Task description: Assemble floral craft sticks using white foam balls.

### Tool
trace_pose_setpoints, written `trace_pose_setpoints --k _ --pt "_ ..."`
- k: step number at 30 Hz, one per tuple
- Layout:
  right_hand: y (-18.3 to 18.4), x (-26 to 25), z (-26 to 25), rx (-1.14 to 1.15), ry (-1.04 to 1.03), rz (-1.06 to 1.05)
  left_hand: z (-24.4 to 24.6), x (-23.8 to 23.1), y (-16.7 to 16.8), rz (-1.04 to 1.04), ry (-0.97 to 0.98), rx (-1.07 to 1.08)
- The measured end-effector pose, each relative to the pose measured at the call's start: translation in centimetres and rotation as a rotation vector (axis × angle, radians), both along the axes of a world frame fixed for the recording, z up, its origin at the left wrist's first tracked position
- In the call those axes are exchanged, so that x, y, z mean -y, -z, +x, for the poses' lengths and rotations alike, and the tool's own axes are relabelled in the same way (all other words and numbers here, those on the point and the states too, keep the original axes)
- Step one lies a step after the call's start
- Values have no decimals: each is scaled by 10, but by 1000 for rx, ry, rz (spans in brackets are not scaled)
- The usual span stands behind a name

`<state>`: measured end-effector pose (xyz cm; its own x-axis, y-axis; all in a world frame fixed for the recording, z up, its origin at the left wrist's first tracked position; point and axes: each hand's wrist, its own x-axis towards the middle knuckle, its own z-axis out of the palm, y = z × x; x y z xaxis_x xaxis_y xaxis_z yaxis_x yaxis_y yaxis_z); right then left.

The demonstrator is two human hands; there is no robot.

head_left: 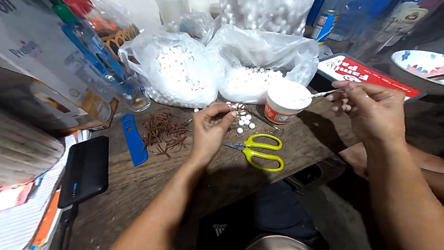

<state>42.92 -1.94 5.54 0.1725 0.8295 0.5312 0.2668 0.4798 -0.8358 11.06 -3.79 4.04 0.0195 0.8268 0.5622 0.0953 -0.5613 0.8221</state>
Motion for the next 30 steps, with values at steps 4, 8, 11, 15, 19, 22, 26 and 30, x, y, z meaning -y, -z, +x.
trace_pose_setpoints --k 4,8,11,15,19,22,26,30 --pt "1 26 -6 540 287 307 -6 -1 -7 -325 54 325" --pt "20 56 -73 746 -133 357 -14 -1 -12 -456 68 399" --pt "37 43 -97 917 -327 241 -18 -2 -15 -474 59 447" --pt "35 39 -100 979 -384 135 -23 -4 -14 -498 86 491" --pt "38 43 -96 889 -381 148 -24 -2 -14 -487 115 505" --pt "41 46 -88 706 -345 130 -23 0 -17 -491 101 512" --pt "38 48 -81 297 -421 41 -22 2 -17 -513 109 525" --pt "36 47 -88 -6 -570 4 -22 3 -19 -521 114 541"
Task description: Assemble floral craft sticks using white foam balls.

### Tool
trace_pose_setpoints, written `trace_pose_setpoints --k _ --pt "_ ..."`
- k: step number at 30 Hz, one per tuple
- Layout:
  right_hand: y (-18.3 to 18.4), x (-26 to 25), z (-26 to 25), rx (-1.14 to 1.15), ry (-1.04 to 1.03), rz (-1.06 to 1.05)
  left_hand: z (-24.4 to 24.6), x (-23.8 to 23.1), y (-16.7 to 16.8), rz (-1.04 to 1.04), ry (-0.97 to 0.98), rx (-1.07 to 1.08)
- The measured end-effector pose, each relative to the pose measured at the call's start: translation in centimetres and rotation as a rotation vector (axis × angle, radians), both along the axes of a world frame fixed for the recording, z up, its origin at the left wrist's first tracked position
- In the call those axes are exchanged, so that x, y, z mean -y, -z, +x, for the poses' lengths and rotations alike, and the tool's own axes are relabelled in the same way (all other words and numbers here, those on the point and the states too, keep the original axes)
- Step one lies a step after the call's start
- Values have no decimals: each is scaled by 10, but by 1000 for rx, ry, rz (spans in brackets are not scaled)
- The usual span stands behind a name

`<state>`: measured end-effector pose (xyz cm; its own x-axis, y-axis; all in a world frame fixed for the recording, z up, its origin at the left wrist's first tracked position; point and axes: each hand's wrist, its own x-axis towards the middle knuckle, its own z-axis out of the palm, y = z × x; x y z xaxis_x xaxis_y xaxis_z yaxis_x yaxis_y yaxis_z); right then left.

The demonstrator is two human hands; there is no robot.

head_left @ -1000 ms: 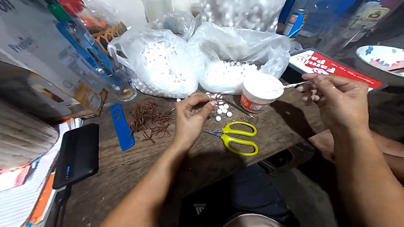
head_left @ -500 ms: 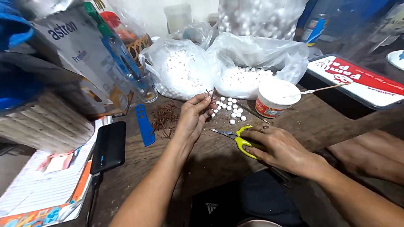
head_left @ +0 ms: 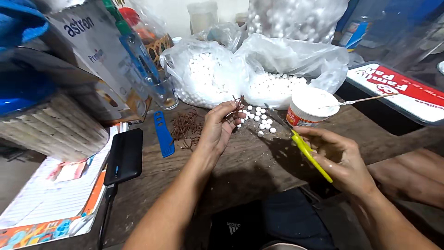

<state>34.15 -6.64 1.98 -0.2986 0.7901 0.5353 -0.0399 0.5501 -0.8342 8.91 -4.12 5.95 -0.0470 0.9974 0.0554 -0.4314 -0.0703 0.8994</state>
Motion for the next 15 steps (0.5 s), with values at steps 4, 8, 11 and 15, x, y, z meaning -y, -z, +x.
trace_pose_setpoints --k 4,8,11,15 --pt "-1 -3 -7 -81 -195 -120 2 2 2 89 -18 -87" --pt "0 -2 -14 -175 -333 -272 6 1 5 261 -73 -186" --pt "0 0 -14 -218 -369 -305 7 1 8 374 -69 -266" --pt "0 6 -13 -180 -363 -263 6 2 8 464 -100 -354"
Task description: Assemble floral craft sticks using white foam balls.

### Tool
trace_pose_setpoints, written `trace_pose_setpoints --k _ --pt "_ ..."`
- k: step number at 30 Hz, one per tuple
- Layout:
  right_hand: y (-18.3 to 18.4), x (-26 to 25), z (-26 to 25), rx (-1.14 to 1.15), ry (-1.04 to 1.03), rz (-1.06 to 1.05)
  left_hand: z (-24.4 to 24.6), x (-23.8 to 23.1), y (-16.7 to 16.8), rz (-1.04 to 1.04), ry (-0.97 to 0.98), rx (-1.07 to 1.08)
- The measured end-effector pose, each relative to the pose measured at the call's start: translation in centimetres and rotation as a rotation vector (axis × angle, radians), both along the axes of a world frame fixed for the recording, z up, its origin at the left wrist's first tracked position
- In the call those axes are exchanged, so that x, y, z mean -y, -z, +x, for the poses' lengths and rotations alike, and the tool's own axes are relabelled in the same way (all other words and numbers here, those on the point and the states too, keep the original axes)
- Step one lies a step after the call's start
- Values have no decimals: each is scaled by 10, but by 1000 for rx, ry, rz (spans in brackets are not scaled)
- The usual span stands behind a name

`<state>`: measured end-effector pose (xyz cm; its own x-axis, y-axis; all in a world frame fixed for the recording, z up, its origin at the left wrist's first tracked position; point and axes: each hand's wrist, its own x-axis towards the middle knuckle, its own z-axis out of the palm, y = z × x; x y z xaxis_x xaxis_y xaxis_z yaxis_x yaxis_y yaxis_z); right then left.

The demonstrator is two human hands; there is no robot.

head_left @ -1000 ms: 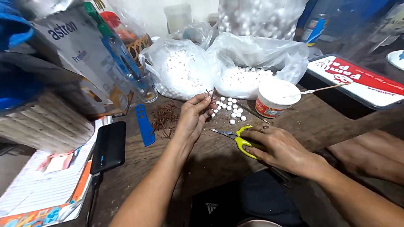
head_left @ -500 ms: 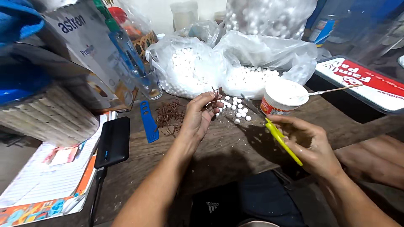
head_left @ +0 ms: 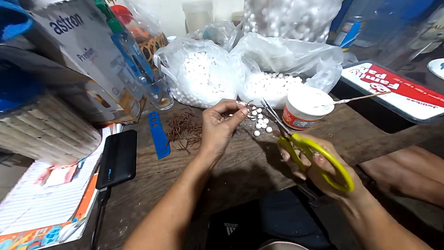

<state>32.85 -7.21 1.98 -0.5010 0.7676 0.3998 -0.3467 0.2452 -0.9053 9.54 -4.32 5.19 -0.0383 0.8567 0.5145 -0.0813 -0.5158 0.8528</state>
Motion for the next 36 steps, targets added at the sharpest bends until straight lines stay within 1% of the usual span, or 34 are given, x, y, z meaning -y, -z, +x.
trace_pose_setpoints --k 9,16,24,30,36 --pt "2 -2 -4 19 57 -92 2 0 0 227 -102 -198" --pt "2 -3 -3 6 49 -99 7 2 3 262 -159 -249" --pt "3 -3 -3 13 27 -115 10 0 6 360 -256 -272" --pt "2 -4 -5 -3 5 -112 11 -1 8 422 -284 -313" --pt "0 -3 -5 5 20 -138 11 0 7 423 -277 -358"
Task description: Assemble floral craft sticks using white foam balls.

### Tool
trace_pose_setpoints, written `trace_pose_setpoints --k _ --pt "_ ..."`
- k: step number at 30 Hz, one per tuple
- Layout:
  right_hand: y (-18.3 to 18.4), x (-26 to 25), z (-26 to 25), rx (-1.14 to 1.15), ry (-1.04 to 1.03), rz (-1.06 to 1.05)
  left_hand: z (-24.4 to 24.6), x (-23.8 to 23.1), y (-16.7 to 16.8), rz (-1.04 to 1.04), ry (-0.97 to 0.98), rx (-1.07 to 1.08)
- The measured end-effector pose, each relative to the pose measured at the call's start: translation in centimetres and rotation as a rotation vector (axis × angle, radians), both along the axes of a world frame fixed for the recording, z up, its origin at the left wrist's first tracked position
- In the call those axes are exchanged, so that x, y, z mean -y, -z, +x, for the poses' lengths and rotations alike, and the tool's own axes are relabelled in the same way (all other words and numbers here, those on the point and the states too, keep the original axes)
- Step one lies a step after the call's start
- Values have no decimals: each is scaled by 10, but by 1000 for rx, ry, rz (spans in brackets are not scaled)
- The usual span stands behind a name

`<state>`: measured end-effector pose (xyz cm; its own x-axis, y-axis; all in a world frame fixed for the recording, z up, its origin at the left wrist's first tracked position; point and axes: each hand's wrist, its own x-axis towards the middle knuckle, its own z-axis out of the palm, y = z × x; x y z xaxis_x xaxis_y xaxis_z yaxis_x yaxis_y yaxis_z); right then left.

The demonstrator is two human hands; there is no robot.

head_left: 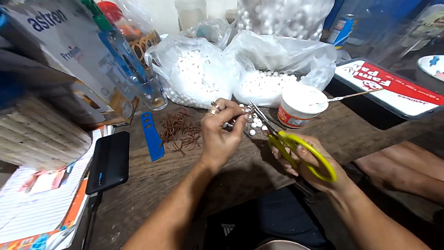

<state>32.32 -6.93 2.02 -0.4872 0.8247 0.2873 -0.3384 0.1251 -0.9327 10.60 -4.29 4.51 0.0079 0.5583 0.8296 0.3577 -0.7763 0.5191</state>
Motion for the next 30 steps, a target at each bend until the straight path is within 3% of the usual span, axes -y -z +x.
trace_pose_setpoints --k 19,22,26,28,30 --pt "1 -3 -4 -61 -6 -80 1 -3 5 18 -2 -27" --pt "-1 -1 3 179 245 156 0 -3 5 -6 -33 -12" --pt "4 -2 11 889 576 742 -2 -4 4 -49 -101 23" --pt "10 -3 10 1023 574 861 -3 -3 4 -74 -116 11" --pt "10 -5 15 999 557 856 -3 -3 5 -96 -110 11"
